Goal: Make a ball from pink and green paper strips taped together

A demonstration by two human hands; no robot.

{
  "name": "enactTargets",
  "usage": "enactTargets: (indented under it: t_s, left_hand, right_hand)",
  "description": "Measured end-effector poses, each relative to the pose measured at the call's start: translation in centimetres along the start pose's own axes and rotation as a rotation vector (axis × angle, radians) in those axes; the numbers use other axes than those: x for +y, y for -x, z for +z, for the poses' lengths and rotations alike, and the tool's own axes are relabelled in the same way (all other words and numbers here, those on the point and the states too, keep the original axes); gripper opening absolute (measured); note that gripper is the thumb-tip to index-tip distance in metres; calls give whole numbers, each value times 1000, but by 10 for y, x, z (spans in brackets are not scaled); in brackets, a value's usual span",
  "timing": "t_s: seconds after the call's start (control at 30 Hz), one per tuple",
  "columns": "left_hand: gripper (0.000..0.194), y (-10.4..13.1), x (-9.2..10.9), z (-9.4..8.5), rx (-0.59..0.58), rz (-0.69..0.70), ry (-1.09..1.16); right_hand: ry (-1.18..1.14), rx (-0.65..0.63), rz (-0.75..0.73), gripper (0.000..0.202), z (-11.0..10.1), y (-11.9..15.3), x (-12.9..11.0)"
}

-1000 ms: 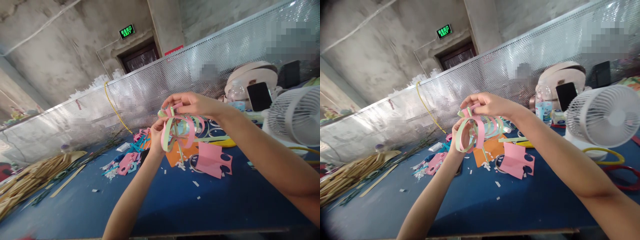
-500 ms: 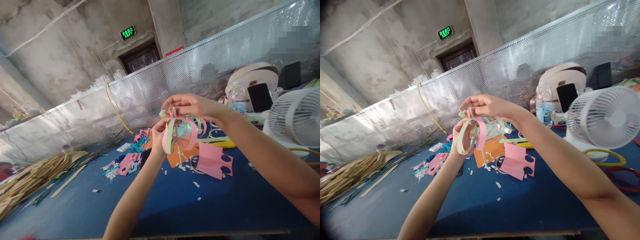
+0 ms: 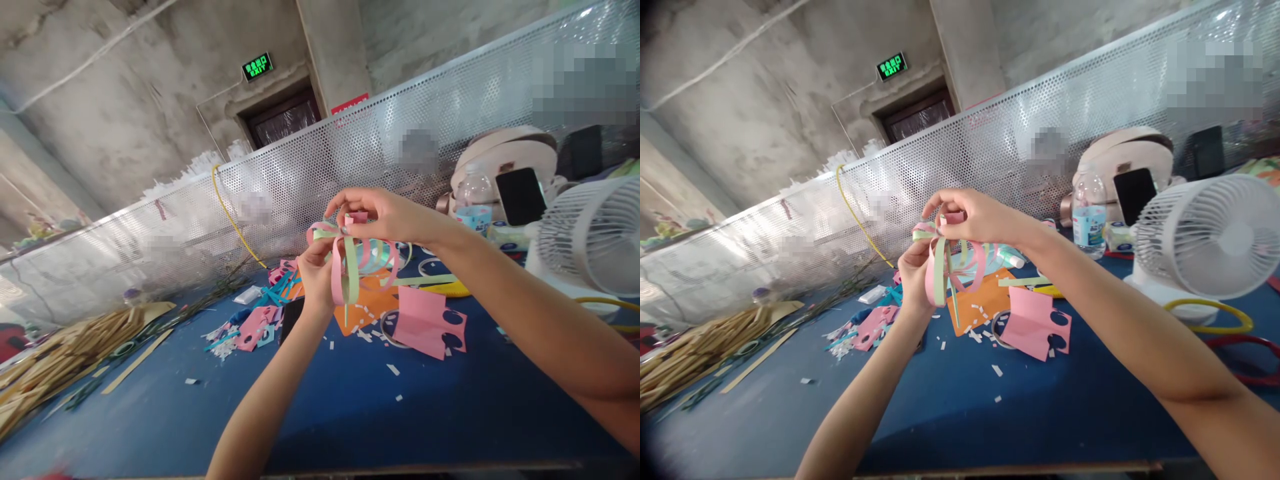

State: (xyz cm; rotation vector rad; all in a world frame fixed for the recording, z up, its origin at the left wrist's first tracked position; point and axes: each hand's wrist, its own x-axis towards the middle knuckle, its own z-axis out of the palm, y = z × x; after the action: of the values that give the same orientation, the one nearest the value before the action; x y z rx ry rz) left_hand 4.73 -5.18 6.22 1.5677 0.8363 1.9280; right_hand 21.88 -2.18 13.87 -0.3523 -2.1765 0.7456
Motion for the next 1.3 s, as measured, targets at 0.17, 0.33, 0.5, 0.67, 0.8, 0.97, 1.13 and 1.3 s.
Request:
enactTargets:
  t_s: [0.17,0.33,0.5,0.67,0.8,0.97,1.13,1.3]
  left_hand:
    - [13,0,-1,-1,3,15,-20]
    - [12,0,2,-2,12,44,-52]
    - [14,-1,2,-3,4,33,-50]
    - [16,-1,-1,-5,26,40,-67]
    - [14,-2,-3,-5,65,88,-150]
    - [13,-1,-2,-4,119,139,-238]
    - [8,-1,-4,-4,188,169,-305]
    - [13,-4,2,-7,85,214,-476]
  right_hand:
    - [16,16,-18,28,-2,1,-2]
    - [-37,-11,-25,31,-8,1,0]
    - [1,37,-34,33,-10,-1,5]
    - [-29,85,-35,30,-7,-2,7]
    - [-5,164,-20,29,-6,-2,9]
    - [32,227,18,25,-2,-1,10]
    - [56,296,7,21,6,-3,12]
    - [54,299,0,18,6,-7,23]
